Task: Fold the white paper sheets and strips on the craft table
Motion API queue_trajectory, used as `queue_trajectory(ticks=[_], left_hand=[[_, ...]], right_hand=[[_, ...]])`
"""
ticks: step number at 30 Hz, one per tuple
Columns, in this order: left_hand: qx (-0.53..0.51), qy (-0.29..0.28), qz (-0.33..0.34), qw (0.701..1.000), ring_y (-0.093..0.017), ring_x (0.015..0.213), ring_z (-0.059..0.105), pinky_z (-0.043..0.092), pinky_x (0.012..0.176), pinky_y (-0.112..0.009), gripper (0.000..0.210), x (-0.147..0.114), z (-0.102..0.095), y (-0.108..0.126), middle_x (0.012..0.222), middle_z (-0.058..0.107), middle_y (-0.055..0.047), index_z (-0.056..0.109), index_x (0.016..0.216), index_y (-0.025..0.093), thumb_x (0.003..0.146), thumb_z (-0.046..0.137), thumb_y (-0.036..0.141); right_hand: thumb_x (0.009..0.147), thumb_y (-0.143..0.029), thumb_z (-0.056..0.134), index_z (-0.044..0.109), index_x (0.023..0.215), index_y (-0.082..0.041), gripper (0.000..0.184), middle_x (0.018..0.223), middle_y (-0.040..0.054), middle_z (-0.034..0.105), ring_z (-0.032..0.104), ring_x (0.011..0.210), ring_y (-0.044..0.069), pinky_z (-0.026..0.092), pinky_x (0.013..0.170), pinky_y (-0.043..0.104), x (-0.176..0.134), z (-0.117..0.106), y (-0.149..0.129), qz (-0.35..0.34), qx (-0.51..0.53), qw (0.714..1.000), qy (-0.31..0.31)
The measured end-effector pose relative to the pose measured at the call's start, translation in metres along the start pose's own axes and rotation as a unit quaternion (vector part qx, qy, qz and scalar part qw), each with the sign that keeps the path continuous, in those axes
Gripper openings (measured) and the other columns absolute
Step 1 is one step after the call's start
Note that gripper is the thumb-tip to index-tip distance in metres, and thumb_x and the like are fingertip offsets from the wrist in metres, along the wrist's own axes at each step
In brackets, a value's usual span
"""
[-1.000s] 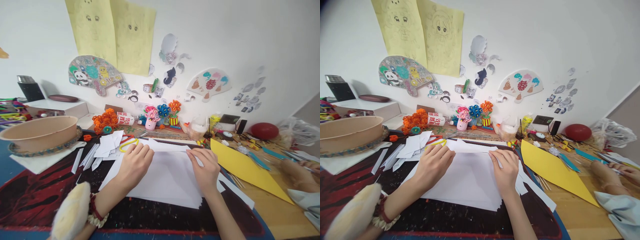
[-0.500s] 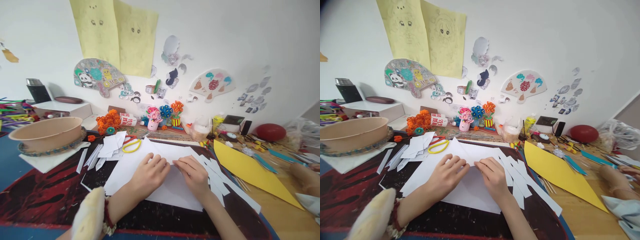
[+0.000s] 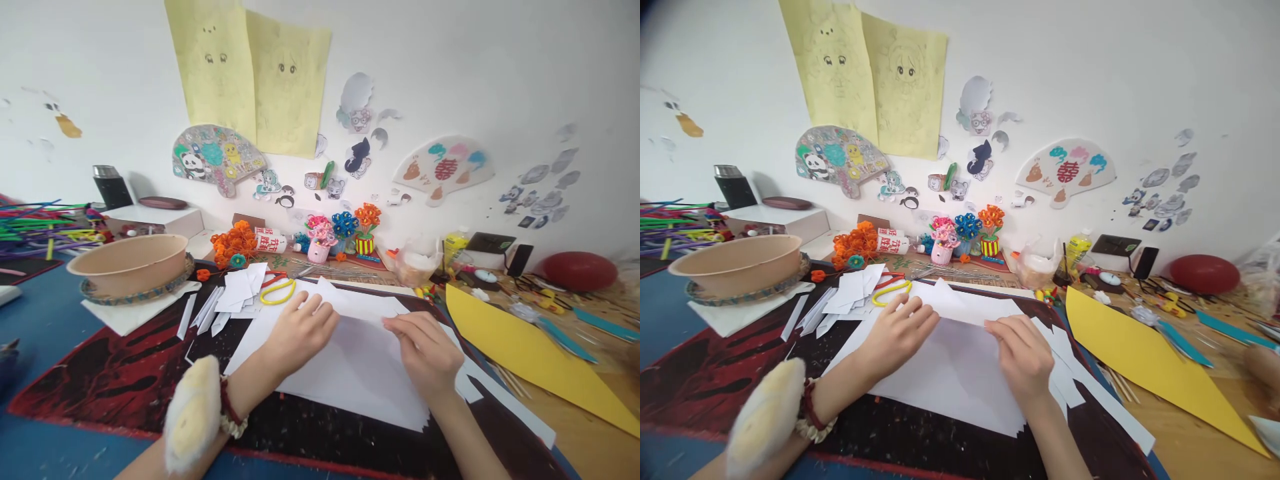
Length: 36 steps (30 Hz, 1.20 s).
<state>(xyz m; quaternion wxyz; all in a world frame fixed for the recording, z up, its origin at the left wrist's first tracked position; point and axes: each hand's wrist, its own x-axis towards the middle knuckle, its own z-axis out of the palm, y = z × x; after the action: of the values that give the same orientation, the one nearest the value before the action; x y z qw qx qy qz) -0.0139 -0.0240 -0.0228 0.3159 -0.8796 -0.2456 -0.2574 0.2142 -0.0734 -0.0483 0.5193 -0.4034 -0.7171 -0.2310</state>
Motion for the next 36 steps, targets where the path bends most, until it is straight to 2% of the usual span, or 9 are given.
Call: queue_trajectory(ticks=[3,10,12,17,19,22,25,30,36], left_hand=[[0.028,0.000,-0.044,0.999,-0.019,0.073,0.048,0.036,0.074,-0.035,0.020,-0.005,0.002,-0.014,0.073,0.056,-0.001,0.054,0.075,0.017,0.092,0.046,0.011],[0.035,0.018,-0.074,0.997,-0.018,0.070,0.048,0.035,0.072,-0.034,0.021,-0.009,0.004,-0.017,0.070,0.056,-0.001,0.053,0.070,0.018,0.090,0.050,0.011],[0.034,0.035,-0.095,0.994,-0.018,0.067,0.047,0.034,0.068,-0.033,0.021,-0.009,0.003,-0.016,0.067,0.055,-0.001,0.052,0.068,0.018,0.088,0.052,0.013],[0.017,0.079,-0.119,0.990,-0.016,0.062,0.045,0.032,0.061,-0.032,0.025,-0.005,-0.001,-0.009,0.062,0.051,0.000,0.049,0.063,0.019,0.088,0.054,0.017],[0.000,0.077,-0.111,0.991,-0.015,0.060,0.045,0.030,0.058,-0.031,0.025,-0.004,-0.002,-0.003,0.061,0.051,0.000,0.048,0.064,0.019,0.088,0.053,0.016],[-0.040,0.059,-0.085,0.994,-0.014,0.056,0.045,0.028,0.054,-0.031,0.023,-0.005,0.001,0.009,0.061,0.051,0.001,0.047,0.066,0.019,0.088,0.050,0.014],[-0.082,0.041,-0.031,0.995,-0.013,0.052,0.044,0.027,0.050,-0.030,0.023,-0.006,0.004,0.022,0.061,0.051,0.001,0.045,0.069,0.019,0.090,0.045,0.012],[-0.124,-0.013,0.070,0.990,-0.013,0.051,0.047,0.030,0.048,-0.030,0.022,-0.006,0.005,0.035,0.063,0.053,0.000,0.045,0.074,0.018,0.092,0.037,0.008],[-0.146,-0.037,0.127,0.980,-0.014,0.054,0.048,0.031,0.048,-0.030,0.015,-0.007,0.006,0.038,0.065,0.055,0.000,0.047,0.079,0.017,0.091,0.043,0.010]], right_hand=[[0.080,0.003,0.059,0.069,0.083,-0.021,0.026,0.070,0.0018,0.068,0.060,0.069,0.018,0.049,0.064,0.031,0.000,-0.005,0.005,0.017,-0.046,0.998,0.038],[0.083,-0.012,0.064,0.070,0.084,-0.022,0.012,0.077,0.0018,0.069,0.060,0.074,0.018,0.049,0.072,0.032,-0.003,-0.004,0.011,0.062,-0.114,0.991,0.033],[0.083,-0.022,0.066,0.069,0.088,-0.022,0.006,0.085,0.0039,0.068,0.060,0.080,0.020,0.048,0.075,0.035,-0.003,-0.003,0.014,0.138,-0.134,0.980,0.051],[0.068,-0.046,0.076,0.053,0.103,-0.020,0.049,0.092,0.0052,0.060,0.059,0.070,0.019,0.049,0.060,0.033,-0.006,-0.001,0.023,0.426,-0.025,0.895,0.130],[0.070,-0.051,0.073,0.053,0.094,-0.020,0.045,0.081,0.0028,0.060,0.059,0.063,0.018,0.049,0.058,0.033,-0.006,0.002,0.022,0.486,0.098,0.864,0.085],[0.078,-0.055,0.063,0.056,0.085,-0.019,0.038,0.078,0.0059,0.064,0.063,0.065,0.020,0.052,0.061,0.035,-0.006,0.009,0.015,0.496,0.283,0.820,-0.043],[0.082,-0.055,0.060,0.055,0.105,-0.021,0.041,0.092,0.0095,0.068,0.067,0.077,0.025,0.054,0.070,0.040,-0.005,0.017,0.004,0.479,0.380,0.785,-0.103],[0.081,-0.054,0.060,0.055,0.117,-0.024,0.047,0.117,0.0097,0.065,0.060,0.110,0.027,0.051,0.089,0.043,-0.005,0.018,-0.008,0.473,0.365,0.788,-0.150],[0.081,-0.047,0.063,0.063,0.105,-0.020,0.036,0.107,0.0087,0.069,0.062,0.102,0.029,0.049,0.088,0.045,-0.007,0.012,-0.004,0.504,0.325,0.780,-0.180]])
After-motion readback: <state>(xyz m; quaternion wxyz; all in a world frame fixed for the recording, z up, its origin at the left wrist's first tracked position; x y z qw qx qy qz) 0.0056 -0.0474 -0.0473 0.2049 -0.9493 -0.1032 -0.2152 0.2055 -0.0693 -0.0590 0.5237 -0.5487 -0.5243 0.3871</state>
